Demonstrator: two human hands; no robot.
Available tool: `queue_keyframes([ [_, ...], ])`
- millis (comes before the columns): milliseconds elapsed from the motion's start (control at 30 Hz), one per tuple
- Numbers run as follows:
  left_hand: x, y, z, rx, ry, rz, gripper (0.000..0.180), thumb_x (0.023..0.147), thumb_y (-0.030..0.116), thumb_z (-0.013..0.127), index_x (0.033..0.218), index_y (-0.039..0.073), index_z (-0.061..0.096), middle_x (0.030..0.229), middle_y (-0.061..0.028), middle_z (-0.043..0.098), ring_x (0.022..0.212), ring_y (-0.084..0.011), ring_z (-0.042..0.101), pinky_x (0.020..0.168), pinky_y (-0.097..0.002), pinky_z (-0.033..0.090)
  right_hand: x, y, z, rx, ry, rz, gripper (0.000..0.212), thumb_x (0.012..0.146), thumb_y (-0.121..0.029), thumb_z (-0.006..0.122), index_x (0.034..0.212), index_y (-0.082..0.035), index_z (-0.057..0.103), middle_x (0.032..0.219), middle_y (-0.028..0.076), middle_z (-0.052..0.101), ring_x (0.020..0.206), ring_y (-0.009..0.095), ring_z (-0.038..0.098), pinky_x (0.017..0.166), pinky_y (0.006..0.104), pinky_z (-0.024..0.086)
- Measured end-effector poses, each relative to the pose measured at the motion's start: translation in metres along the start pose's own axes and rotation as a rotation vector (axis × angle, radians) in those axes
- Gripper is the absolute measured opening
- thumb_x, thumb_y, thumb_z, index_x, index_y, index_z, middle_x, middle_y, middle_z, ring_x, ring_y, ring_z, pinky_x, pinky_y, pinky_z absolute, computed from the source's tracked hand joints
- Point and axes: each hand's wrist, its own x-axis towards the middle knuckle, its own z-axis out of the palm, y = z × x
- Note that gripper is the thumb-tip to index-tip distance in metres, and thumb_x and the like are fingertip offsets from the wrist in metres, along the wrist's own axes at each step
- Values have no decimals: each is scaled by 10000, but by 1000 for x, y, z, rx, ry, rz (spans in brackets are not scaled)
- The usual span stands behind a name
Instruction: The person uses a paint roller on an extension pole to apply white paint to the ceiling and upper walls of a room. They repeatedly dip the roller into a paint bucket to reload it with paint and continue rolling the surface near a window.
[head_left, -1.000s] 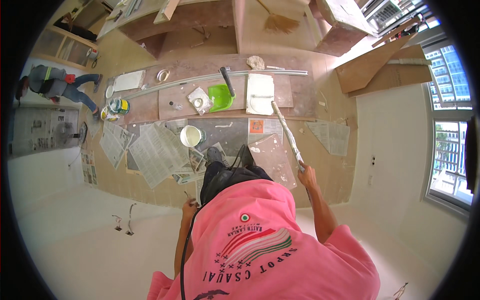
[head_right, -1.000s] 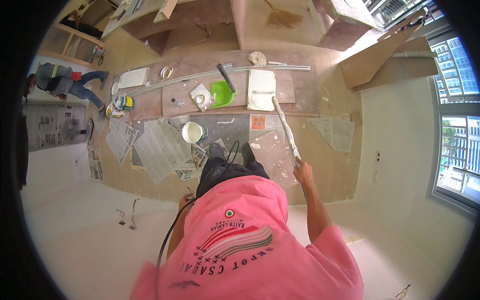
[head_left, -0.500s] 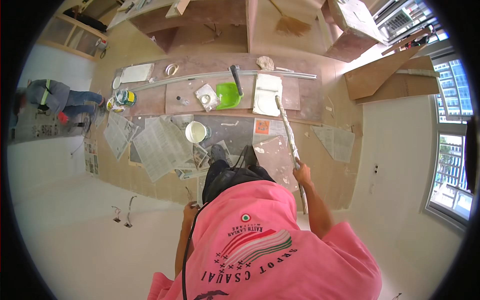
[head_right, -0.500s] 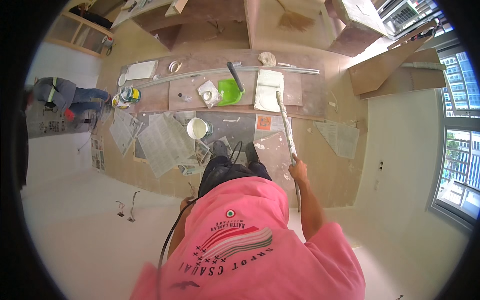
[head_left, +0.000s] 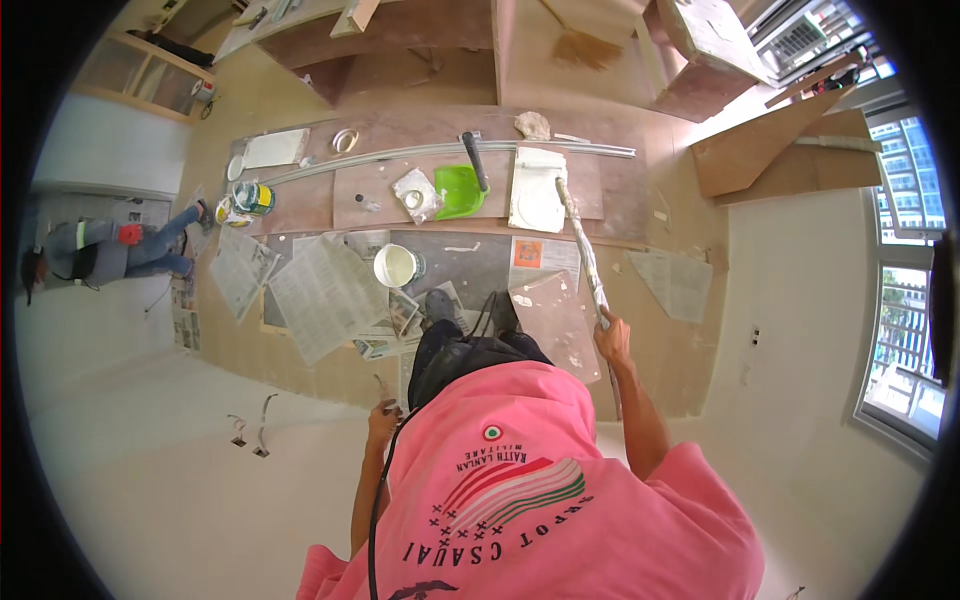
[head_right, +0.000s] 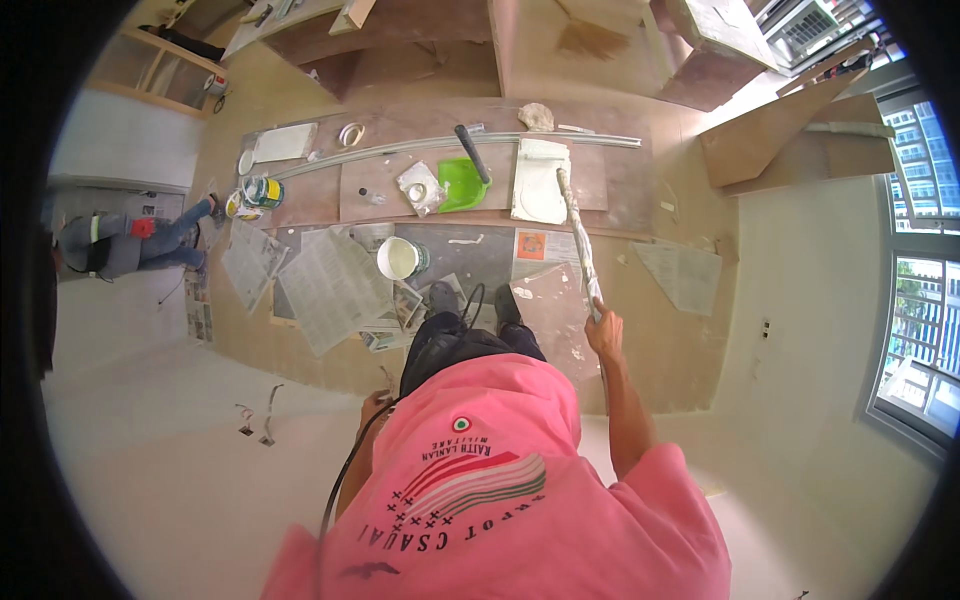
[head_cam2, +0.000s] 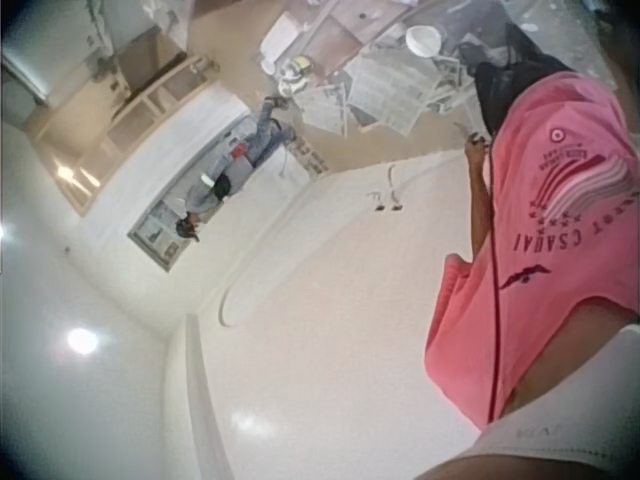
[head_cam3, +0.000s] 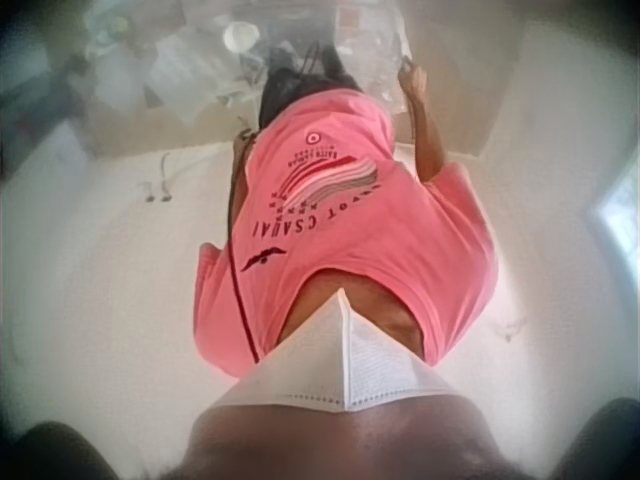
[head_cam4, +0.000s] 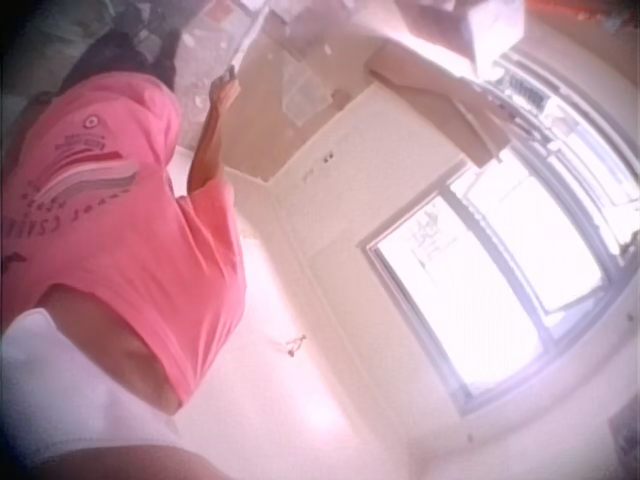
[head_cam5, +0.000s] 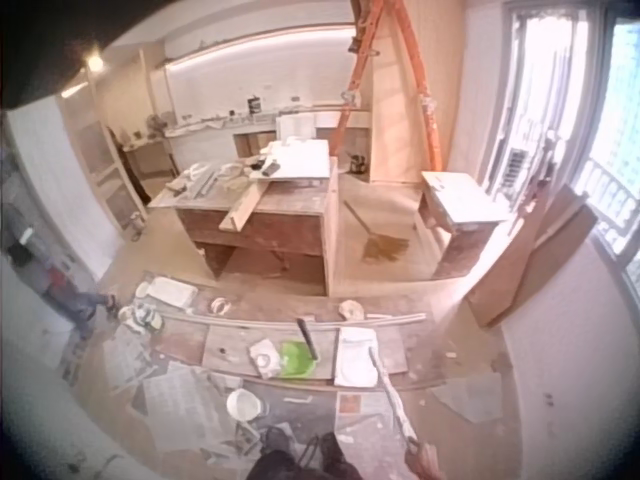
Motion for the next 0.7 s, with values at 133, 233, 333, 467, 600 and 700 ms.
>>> queue_keyframes([
  [133,-17,17,-14,-23,5,-48,384,900,128,596,1260,4,555,953,-159,694,764,-211,692,607,-315,532,41,-10,10,7,18,-5,487,762,-115,592,1244,-51,618,916,338,627,835,404,673,762,441,517],
  [233,-20,15,-16,-61,13,-56,375,900,132,595,1248,-4,560,949,-158,697,787,-201,690,605,-308,525,44,-3,14,40,-41,46,506,763,-107,593,1269,-85,606,982,329,634,945,433,643,858,467,507],
  [333,-13,6,-15,-72,-11,-79,379,890,134,604,1240,-9,569,938,-156,703,798,-201,688,640,-312,527,21,10,24,14,-48,50,505,755,-127,597,1254,-50,610,939,332,640,867,401,675,779,434,520],
  [467,-1,-4,-9,104,-28,30,393,880,148,620,1233,-20,577,921,-158,710,794,-207,688,688,-306,530,-23,22,27,44,-114,140,525,757,-135,609,1280,-85,600,912,321,652,829,373,691,759,424,526],
  [600,13,-2,-7,212,-36,71,397,883,155,621,1238,-17,578,926,-160,709,787,-208,685,702,-304,531,-62,36,35,-4,-114,121,524,777,-135,623,1298,-102,590,730,300,627,596,311,651,596,422,503],
  [700,14,20,-2,107,-53,53,381,892,144,607,1241,-5,577,935,-152,702,773,-200,682,674,-306,527,-79,44,38,16,-97,110,521,786,-138,628,1304,-104,585,703,297,613,560,305,632,563,428,487],
])
